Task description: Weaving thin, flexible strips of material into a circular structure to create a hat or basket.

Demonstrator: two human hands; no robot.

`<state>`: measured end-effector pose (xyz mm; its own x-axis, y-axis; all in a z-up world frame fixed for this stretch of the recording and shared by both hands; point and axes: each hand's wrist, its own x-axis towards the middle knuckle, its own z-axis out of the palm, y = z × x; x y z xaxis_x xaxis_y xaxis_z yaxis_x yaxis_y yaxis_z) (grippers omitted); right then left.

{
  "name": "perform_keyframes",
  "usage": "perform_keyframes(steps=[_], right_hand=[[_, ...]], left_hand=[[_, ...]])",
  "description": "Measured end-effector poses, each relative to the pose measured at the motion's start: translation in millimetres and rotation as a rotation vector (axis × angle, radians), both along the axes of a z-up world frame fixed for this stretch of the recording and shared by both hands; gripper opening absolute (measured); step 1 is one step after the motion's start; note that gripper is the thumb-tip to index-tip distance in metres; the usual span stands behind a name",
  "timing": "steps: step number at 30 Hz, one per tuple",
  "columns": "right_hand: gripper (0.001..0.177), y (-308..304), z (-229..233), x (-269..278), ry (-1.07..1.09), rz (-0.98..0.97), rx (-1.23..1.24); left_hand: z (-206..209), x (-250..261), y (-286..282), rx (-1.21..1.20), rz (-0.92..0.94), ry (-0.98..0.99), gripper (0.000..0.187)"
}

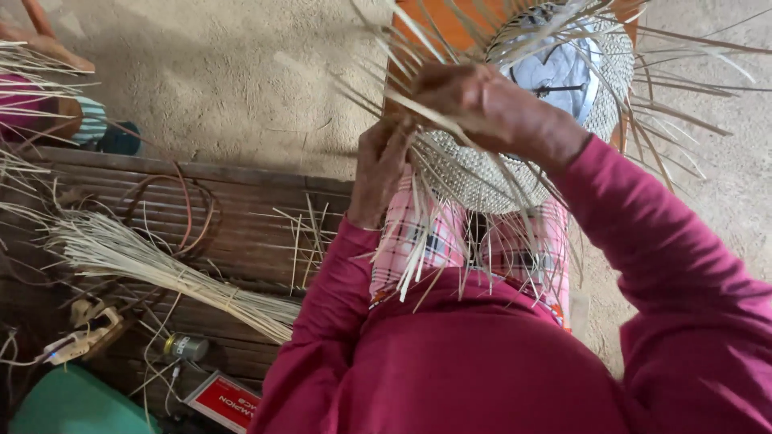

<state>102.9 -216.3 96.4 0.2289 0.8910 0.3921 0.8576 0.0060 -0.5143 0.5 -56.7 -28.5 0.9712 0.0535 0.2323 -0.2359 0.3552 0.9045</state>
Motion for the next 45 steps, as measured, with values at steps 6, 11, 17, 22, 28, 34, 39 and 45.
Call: perform_keyframes(steps=[6, 11, 17, 22, 28, 34, 39, 45], right_hand=[[0.015, -6, -12, 7, -0.132, -0.136, -0.167], [0.014, 12, -8, 22, -0.02, -0.357, -0.482], [0.008, -3, -24, 22, -0.248, -0.174, -0.231], [0.013, -14, -5, 13, -0.031, -0.085, -0.152], [0.011, 7, -11, 29, -0.143, -0.2, -0.275], [0.013, -10, 3, 16, -0.019, -0.196, -0.223], [0.013, -22, -1, 10, -0.125, -0.165, -0.14], [0.009, -11, -5, 10, 0.028, -0.259, -0.067]], left_hand=[[14, 1, -6, 0.077, -0.039, 0.125, 0.012], [32, -3, -5, 0.221, 0.016, 0.269, 0.038], [17, 3, -5, 0.262, 0.101, 0.217, 0.029], [19, 9, -9, 0.229, 0.044, 0.168, 0.014], [32, 8, -19, 0.151, -0.097, 0.089, 0.042], [15, 13, -13, 0.334, 0.142, 0.163, 0.019], [22, 13, -23, 0.121, 0.078, 0.288, 0.014], [34, 6, -24, 0.26, 0.115, -0.064, 0.037]])
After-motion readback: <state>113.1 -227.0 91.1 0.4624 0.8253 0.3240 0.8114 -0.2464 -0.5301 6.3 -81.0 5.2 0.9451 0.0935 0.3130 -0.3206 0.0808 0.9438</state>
